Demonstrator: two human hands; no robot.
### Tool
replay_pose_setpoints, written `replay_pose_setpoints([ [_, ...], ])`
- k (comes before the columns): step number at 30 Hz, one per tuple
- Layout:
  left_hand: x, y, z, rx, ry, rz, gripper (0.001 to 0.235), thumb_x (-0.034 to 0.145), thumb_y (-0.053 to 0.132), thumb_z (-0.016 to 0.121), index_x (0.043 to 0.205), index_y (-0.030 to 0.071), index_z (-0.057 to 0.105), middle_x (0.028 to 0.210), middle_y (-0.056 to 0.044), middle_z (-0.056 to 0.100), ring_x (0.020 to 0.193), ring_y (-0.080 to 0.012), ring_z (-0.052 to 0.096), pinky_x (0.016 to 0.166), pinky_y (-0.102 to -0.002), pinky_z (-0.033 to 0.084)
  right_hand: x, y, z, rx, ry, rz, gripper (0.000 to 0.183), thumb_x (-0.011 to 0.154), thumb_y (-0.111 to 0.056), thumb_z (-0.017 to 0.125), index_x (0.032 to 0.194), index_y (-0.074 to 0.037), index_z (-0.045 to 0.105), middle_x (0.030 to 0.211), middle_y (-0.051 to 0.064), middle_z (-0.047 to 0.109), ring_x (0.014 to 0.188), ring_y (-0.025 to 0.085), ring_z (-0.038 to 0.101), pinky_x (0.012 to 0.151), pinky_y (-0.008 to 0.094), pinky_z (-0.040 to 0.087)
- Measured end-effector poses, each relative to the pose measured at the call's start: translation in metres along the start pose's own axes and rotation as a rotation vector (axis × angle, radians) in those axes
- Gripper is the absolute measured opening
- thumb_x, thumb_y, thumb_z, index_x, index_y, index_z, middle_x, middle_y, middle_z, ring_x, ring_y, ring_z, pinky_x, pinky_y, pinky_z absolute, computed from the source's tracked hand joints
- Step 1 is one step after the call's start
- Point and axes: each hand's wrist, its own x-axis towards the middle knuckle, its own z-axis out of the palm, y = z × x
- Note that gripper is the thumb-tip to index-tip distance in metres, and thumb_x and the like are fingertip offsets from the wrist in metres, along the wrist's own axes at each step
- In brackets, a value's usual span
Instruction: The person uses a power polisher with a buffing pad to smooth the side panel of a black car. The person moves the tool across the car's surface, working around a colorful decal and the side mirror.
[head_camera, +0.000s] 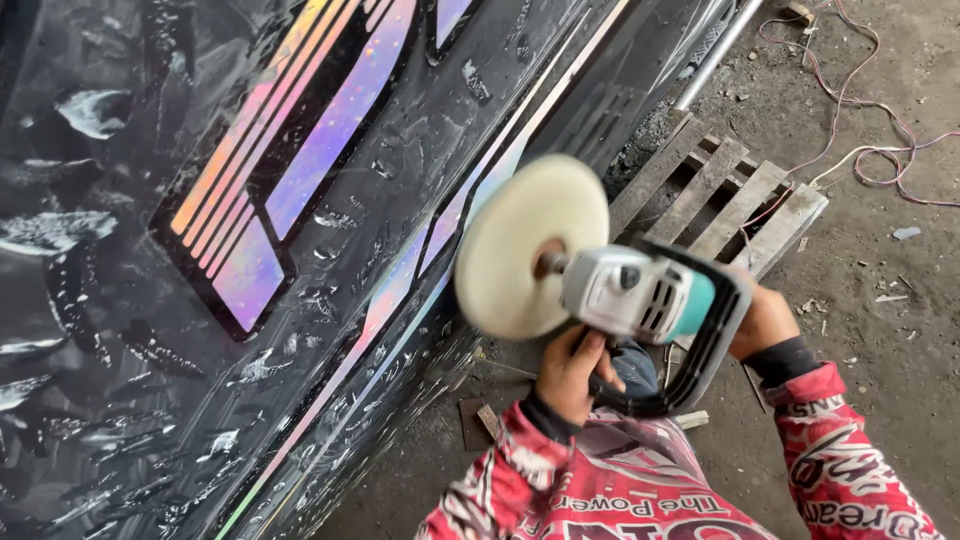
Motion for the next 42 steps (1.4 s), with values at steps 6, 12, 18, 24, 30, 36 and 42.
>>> replay_pose_setpoints([
  [6, 0.069, 0.038, 0.034, 0.171, 0.031, -0.133, 0.034, 0.104, 0.035, 0.063, 0.098, 0.002, 0.059, 0.065, -0.003, 0.058, 0.053, -0.0158, 0.061, 0.048, -0.028, 0.043, 0.015, 0.016, 0.008, 0.049, 0.248, 0.084, 0.084, 0.063, -0.016, 0.084, 0.141, -0.003, 0.053, 0.123, 0.016, 0.068, 0.111, 0.026, 0.068, 0.095, 0.038, 0.055],
  [12, 0.043, 0.016, -0.017, 0.310, 0.098, 0.003, 0.033, 0.104, 0.030, 0.061, 0.099, -0.002, 0.067, 0.062, -0.006, 0.060, 0.053, -0.0171, 0.060, 0.054, -0.031, 0.050, -0.009, 0.063, 0.144, 0.616, 0.240, 0.028, 0.096, 0.055, -0.016, 0.088, 0.143, -0.008, 0.050, 0.134, 0.010, 0.061, 0.122, 0.028, 0.062, 0.107, 0.041, 0.052],
  [18, -0.078, -0.001, -0.069, 0.520, 0.331, -0.039, 0.036, 0.102, 0.029, 0.060, 0.101, -0.005, 0.068, 0.063, -0.005, 0.062, 0.051, -0.0176, 0.061, 0.053, -0.032, 0.051, -0.085, 0.017, 0.234, 0.386, -0.066, 0.178, 0.102, 0.051, -0.006, 0.090, 0.143, -0.009, 0.047, 0.126, 0.013, 0.068, 0.121, 0.028, 0.065, 0.106, 0.042, 0.051],
  [24, -0.103, 0.011, -0.043, 0.678, 0.391, 0.192, 0.039, 0.107, 0.030, 0.057, 0.129, 0.000, 0.049, 0.087, -0.007, 0.060, 0.072, -0.0134, 0.058, 0.066, -0.030, 0.051, -0.108, -0.018, 0.303, 1.273, -0.066, 0.385, 0.094, 0.068, -0.012, 0.091, 0.148, -0.009, 0.040, 0.134, 0.009, 0.066, 0.124, 0.021, 0.064, 0.109, 0.037, 0.050],
  [30, -0.048, 0.069, 0.022, 1.450, 0.024, 0.054, 0.069, 0.072, 0.046, 0.087, 0.120, 0.011, 0.053, 0.102, -0.015, 0.054, 0.075, -0.0267, 0.060, 0.067, -0.041, 0.051, -0.061, -0.024, 0.250, 1.001, -0.097, -0.086, 0.086, 0.070, -0.006, 0.086, 0.145, -0.008, 0.043, 0.128, 0.008, 0.061, 0.116, 0.018, 0.059, 0.097, 0.036, 0.050],
  [36, 0.048, 0.079, 0.074, 1.969, -0.055, 0.696, 0.030, 0.069, 0.022, 0.080, 0.092, 0.011, 0.065, 0.105, -0.012, 0.057, 0.103, -0.0359, 0.055, 0.088, -0.050, 0.045, -0.055, 0.039, 0.292, 0.682, -0.045, 0.078, 0.038, 0.085, -0.001, 0.082, 0.122, -0.004, 0.072, 0.119, 0.010, 0.075, 0.114, 0.022, 0.067, 0.098, 0.039, 0.054],
  [42, 0.128, 0.073, 0.089, 1.939, -0.340, 0.764, 0.020, 0.073, 0.017, 0.078, 0.084, 0.006, 0.066, 0.099, -0.010, 0.057, 0.103, -0.0329, 0.055, 0.092, -0.046, 0.045, -0.034, 0.043, 0.257, 1.043, -0.097, 0.525, 0.059, 0.057, 0.006, 0.083, 0.113, -0.004, 0.071, 0.102, 0.004, 0.078, 0.095, 0.016, 0.071, 0.085, 0.036, 0.058],
])
